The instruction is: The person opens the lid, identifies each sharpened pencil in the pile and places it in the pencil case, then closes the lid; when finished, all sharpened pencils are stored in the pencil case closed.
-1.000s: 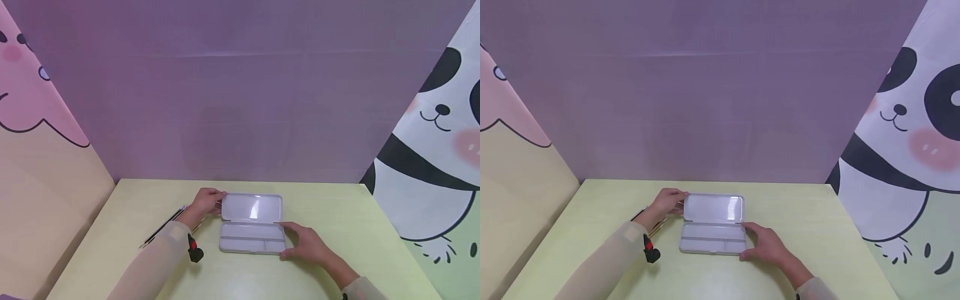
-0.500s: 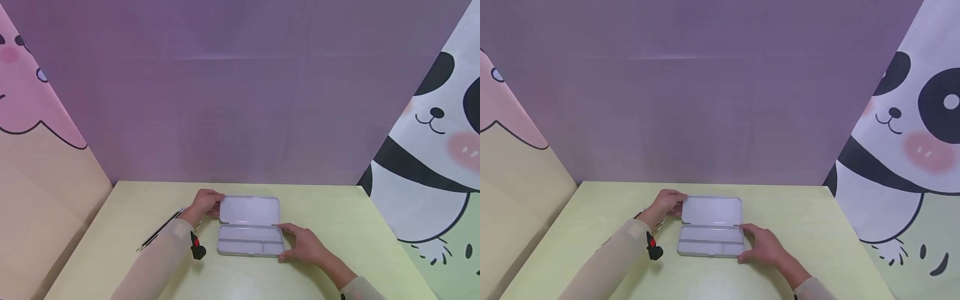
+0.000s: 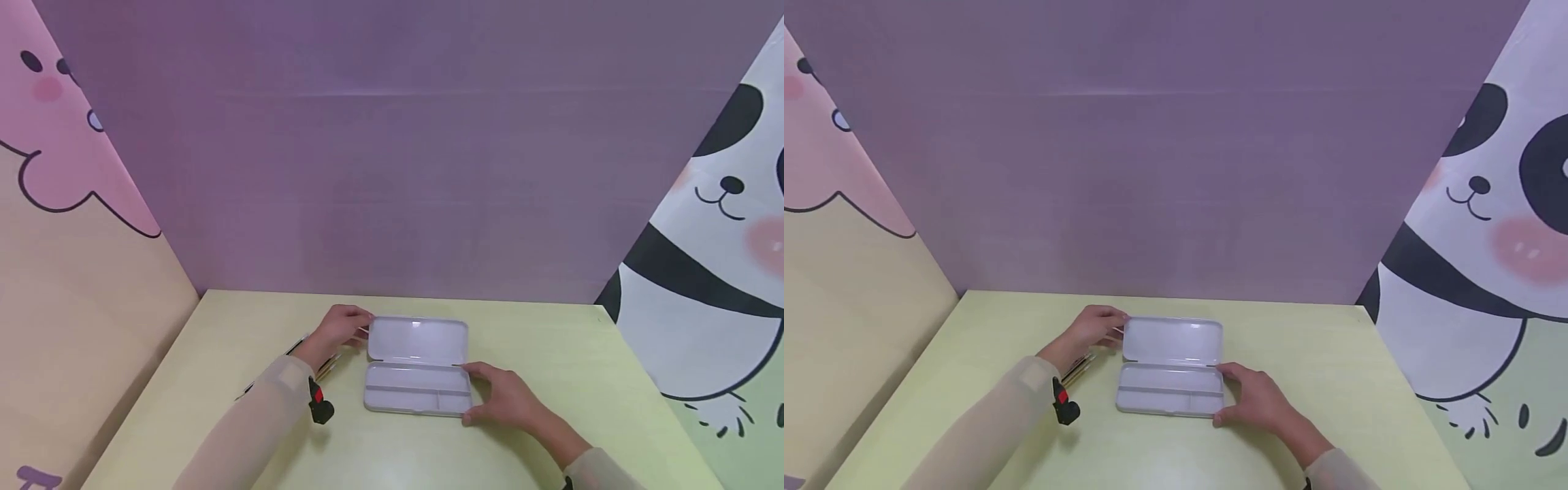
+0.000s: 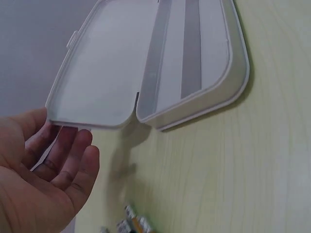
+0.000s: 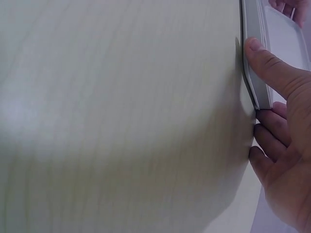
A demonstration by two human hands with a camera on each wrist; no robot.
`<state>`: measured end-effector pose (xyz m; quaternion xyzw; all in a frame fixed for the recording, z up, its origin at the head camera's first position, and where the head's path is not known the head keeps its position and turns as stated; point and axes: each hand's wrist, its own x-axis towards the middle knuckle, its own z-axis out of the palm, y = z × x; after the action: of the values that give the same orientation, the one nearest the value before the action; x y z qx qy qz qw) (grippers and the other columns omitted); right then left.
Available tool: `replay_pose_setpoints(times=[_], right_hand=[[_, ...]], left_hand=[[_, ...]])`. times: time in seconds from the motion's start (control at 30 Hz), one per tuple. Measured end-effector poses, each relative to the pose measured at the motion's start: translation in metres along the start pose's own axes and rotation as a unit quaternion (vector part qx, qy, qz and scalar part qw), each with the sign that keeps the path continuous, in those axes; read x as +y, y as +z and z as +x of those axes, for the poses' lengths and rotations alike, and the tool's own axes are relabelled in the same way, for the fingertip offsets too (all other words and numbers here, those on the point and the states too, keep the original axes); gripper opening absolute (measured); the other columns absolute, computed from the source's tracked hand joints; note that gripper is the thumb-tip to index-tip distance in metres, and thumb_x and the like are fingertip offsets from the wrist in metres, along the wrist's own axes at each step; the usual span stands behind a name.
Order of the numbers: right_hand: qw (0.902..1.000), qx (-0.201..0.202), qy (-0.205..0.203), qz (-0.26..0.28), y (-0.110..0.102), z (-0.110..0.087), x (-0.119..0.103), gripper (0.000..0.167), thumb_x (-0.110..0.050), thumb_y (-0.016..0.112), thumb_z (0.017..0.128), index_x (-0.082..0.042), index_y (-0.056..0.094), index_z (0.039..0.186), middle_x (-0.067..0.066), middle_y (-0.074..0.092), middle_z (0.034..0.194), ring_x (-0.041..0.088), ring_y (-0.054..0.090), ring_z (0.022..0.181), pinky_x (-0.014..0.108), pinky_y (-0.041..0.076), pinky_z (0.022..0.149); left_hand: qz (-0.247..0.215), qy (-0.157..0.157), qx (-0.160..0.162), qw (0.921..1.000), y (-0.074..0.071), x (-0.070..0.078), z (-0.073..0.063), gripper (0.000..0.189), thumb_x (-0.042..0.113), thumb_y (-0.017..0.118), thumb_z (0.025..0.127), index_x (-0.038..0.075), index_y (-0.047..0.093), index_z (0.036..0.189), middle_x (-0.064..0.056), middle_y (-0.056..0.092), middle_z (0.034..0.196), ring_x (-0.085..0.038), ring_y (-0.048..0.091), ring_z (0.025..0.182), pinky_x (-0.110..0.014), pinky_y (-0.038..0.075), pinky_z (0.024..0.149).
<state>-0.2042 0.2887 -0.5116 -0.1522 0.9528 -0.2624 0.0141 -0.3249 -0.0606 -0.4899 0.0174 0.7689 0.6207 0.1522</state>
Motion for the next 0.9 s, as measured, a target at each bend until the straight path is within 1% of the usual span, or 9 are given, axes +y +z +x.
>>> replay_pose_setpoints(times=[0.07,0.17,0.23,0.3,0.4,0.57,0.67,0.8,0.9], right_hand=[[1.0,0.002,-0.005,-0.004,0.001,0.001,0.001,0.094,-0.047,0.099,0.055,-0.012,0.064,0.135,0.009,0.071,0.131,0.037,0.065,0.121,0.054,0.051,0.1],[0.9999,0.002,-0.014,-0.007,0.001,0.003,0.003,0.094,-0.048,0.098,0.056,-0.011,0.064,0.135,0.01,0.07,0.131,0.037,0.065,0.121,0.054,0.051,0.1],[0.9998,0.002,-0.015,-0.009,0.002,0.003,0.004,0.094,-0.049,0.098,0.056,-0.012,0.064,0.135,0.01,0.07,0.131,0.037,0.065,0.121,0.054,0.051,0.1],[0.9998,0.003,-0.015,-0.011,0.002,0.003,0.005,0.095,-0.049,0.098,0.056,-0.011,0.064,0.136,0.011,0.07,0.132,0.038,0.065,0.121,0.054,0.051,0.1],[0.9998,0.001,-0.014,-0.013,0.002,0.003,0.006,0.096,-0.05,0.097,0.056,-0.01,0.064,0.136,0.011,0.07,0.132,0.039,0.065,0.121,0.055,0.051,0.099],[0.9998,-0.001,-0.009,-0.017,-0.001,0.002,0.007,0.096,-0.052,0.097,0.055,-0.011,0.064,0.136,0.01,0.07,0.131,0.038,0.066,0.119,0.055,0.052,0.098],[0.9998,-0.003,-0.005,-0.019,-0.001,0.003,0.007,0.096,-0.052,0.097,0.055,-0.012,0.064,0.136,0.009,0.07,0.13,0.037,0.066,0.118,0.055,0.052,0.098],[0.9998,-0.003,-0.002,-0.02,0.0,0.003,0.006,0.095,-0.052,0.097,0.055,-0.012,0.065,0.135,0.01,0.07,0.13,0.037,0.066,0.118,0.055,0.052,0.097],[0.9998,-0.004,-0.004,-0.019,0.0,0.002,0.005,0.095,-0.051,0.097,0.055,-0.012,0.064,0.136,0.011,0.07,0.131,0.038,0.066,0.118,0.056,0.052,0.097]], left_hand=[[0.008,0.004,-0.002,1.0,-0.005,0.002,-0.005,0.025,0.019,0.065,0.1,0.001,0.073,0.116,-0.015,0.073,0.103,-0.026,0.073,0.087,-0.041,0.061,0.078],[0.018,0.008,-0.005,0.9998,-0.017,0.005,-0.017,0.03,0.02,0.063,0.101,-0.002,0.071,0.12,-0.02,0.072,0.108,-0.028,0.073,0.091,-0.044,0.06,0.083],[0.031,0.012,-0.009,0.9994,-0.026,0.004,-0.025,0.033,0.021,0.063,0.102,-0.003,0.069,0.122,-0.02,0.071,0.11,-0.029,0.072,0.093,-0.045,0.06,0.084],[0.047,0.015,-0.014,0.9987,-0.038,0.002,-0.033,0.034,0.022,0.063,0.102,-0.003,0.068,0.124,-0.017,0.071,0.108,-0.025,0.071,0.092,-0.045,0.06,0.084],[0.078,0.017,-0.009,0.9967,-0.059,-0.004,-0.041,0.031,0.022,0.063,0.102,0.0,0.07,0.122,-0.016,0.071,0.109,-0.027,0.071,0.094,-0.045,0.06,0.084],[0.115,0.014,0.013,0.9932,-0.095,-0.018,-0.051,0.03,0.019,0.064,0.102,-0.001,0.069,0.123,-0.022,0.069,0.117,-0.033,0.069,0.096,-0.043,0.06,0.082],[0.139,0.011,0.019,0.99,-0.115,-0.027,-0.057,0.032,0.016,0.065,0.101,-0.003,0.067,0.126,-0.019,0.069,0.113,-0.034,0.067,0.094,-0.04,0.06,0.08],[0.174,0.016,0.007,0.9846,-0.134,-0.036,-0.065,0.035,0.012,0.066,0.099,-0.006,0.065,0.128,-0.013,0.069,0.104,-0.026,0.063,0.086,-0.035,0.057,0.072],[0.187,0.016,-0.009,0.9822,-0.141,-0.04,-0.071,0.035,0.008,0.067,0.097,-0.008,0.065,0.128,-0.014,0.068,0.1,-0.022,0.059,0.081,-0.034,0.055,0.068]])
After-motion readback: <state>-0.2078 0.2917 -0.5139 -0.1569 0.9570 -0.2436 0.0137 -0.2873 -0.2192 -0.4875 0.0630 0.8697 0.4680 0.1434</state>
